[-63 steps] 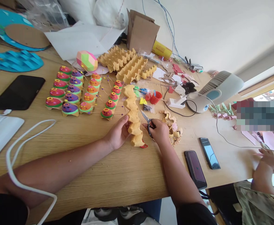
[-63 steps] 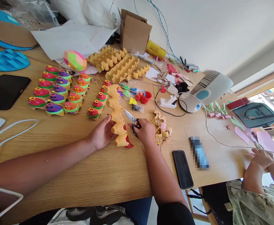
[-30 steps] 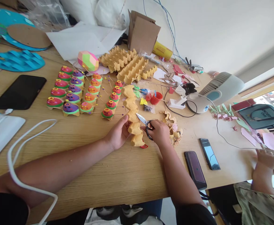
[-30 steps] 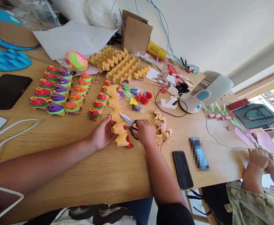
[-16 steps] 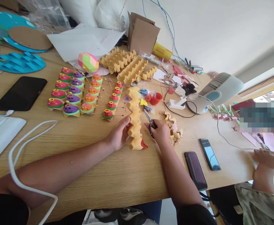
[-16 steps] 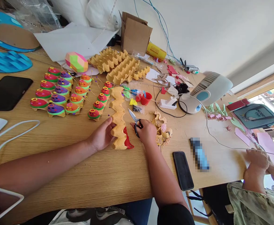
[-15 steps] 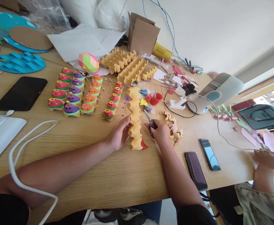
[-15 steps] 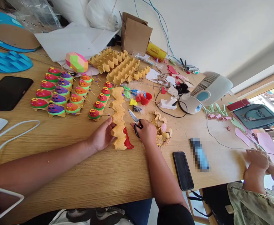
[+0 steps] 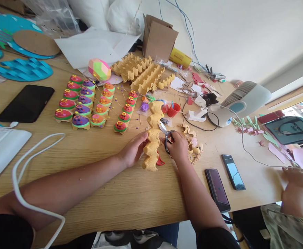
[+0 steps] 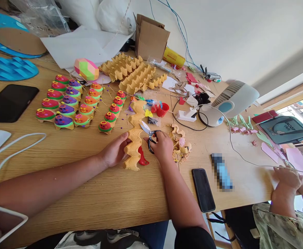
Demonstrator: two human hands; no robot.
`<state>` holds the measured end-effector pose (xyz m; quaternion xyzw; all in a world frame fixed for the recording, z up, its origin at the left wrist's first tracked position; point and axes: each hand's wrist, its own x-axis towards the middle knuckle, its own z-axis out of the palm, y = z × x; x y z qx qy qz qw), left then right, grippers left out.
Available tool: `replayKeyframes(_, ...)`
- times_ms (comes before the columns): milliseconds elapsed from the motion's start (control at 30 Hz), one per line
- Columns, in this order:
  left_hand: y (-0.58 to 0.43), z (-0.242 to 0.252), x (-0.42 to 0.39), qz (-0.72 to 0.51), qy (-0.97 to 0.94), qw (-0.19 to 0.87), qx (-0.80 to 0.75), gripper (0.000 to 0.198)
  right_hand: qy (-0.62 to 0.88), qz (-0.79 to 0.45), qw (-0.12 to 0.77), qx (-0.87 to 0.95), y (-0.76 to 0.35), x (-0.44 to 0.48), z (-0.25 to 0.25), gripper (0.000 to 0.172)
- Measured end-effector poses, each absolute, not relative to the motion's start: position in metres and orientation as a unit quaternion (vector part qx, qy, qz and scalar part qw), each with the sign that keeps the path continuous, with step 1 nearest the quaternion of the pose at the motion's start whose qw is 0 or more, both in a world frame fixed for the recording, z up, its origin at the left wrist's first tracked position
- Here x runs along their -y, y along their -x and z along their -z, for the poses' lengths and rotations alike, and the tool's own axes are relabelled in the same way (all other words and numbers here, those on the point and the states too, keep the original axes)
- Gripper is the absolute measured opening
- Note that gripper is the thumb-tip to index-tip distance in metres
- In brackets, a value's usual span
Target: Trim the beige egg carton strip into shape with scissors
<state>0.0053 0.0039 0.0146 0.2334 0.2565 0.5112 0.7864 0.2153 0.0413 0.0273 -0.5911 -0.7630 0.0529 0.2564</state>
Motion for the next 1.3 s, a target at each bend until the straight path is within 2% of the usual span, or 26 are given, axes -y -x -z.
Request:
replayKeyframes(267,-0.0059,-0.0151,-0.0047,-0.505,-0.24,0.791,-0.248,0.048,0.6,-0.027,0.272,0.752,-0.2151,-0.0413,-0.0253,0.037)
replayKeyframes(533,-0.0058,-0.0142,-0.0047,-0.501,-0.248,0.791,-0.249,0.048,0.596,-0.047,0.281,0.751,-0.2125,-0.0385,-0.0297,0.038)
replayKeyframes(1033,-0.0055,-0.0182,-0.0041,-0.506,-0.214,0.8,-0.242,0.041,0.587,-0.1,0.276,0.754,-0.2126,-0.0408,-0.0327,0.047)
replayKeyframes(1300,-0.0034,-0.019,-0.0044,-0.494,-0.224,0.801,-0.254,0.043,0.58,-0.173,0.294,0.74,-0.2091,-0.0432,-0.0284,0.053)
